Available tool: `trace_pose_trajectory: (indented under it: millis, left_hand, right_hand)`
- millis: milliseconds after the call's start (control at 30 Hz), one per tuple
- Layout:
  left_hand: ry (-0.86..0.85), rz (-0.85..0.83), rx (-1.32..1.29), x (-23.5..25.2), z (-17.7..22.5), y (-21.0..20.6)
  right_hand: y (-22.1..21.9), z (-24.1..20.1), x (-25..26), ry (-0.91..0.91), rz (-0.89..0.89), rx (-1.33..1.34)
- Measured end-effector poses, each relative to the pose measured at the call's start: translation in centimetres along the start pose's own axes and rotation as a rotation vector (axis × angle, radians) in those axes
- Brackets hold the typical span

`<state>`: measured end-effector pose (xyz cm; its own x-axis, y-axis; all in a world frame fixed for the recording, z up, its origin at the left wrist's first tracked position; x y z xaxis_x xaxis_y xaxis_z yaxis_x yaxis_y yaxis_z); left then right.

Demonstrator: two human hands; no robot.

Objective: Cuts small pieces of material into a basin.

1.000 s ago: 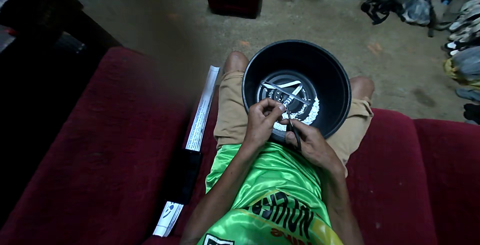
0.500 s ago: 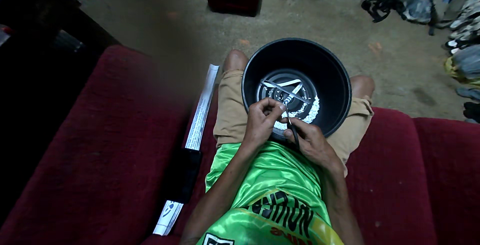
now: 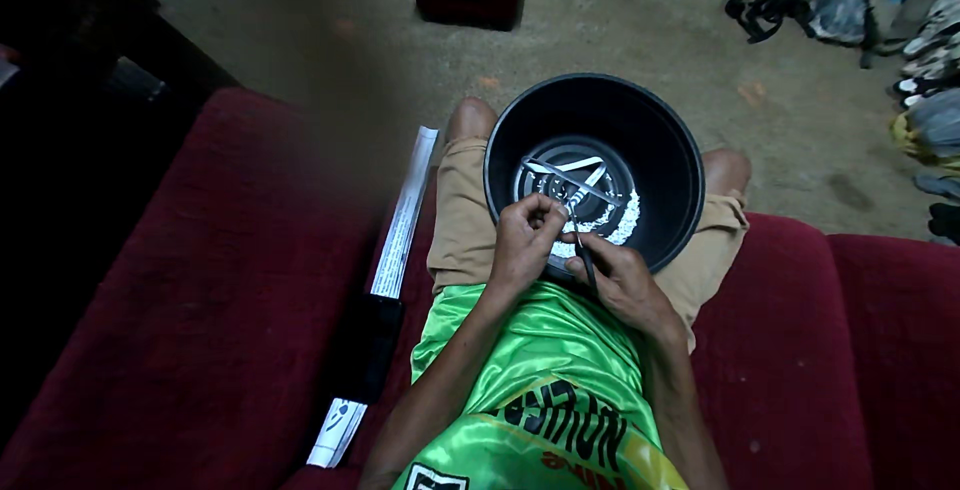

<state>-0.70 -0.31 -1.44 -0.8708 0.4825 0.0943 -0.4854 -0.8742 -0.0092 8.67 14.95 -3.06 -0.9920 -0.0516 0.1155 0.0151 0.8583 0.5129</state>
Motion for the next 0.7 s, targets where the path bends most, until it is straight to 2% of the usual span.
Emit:
trace_pose_trajectory:
  millis: [267,700]
  left_hand:
    - [0.010,0.003,-0.070,-0.11,0.12,-0.01]
    - [-0.002,0.003,-0.040,-0.08,0.09,-0.20]
  right_hand:
    - [0.31,-0.42,-0.21,-0.028,-0.095,0.077]
    - [0.06,0.04,-0.08,-0.034,-0.032,0.050]
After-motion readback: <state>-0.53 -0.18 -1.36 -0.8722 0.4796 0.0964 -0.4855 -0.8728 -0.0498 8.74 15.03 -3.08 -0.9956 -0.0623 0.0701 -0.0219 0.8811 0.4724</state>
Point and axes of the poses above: each hand's wrist, its own x-axis towards the middle knuckle, its own y-axis out of the back of the hand, z = x × y, the point moved 1 cm from there along x, towards the middle knuckle, and after that the axes turned 4 degrees about -z, right-handed, at the moved point
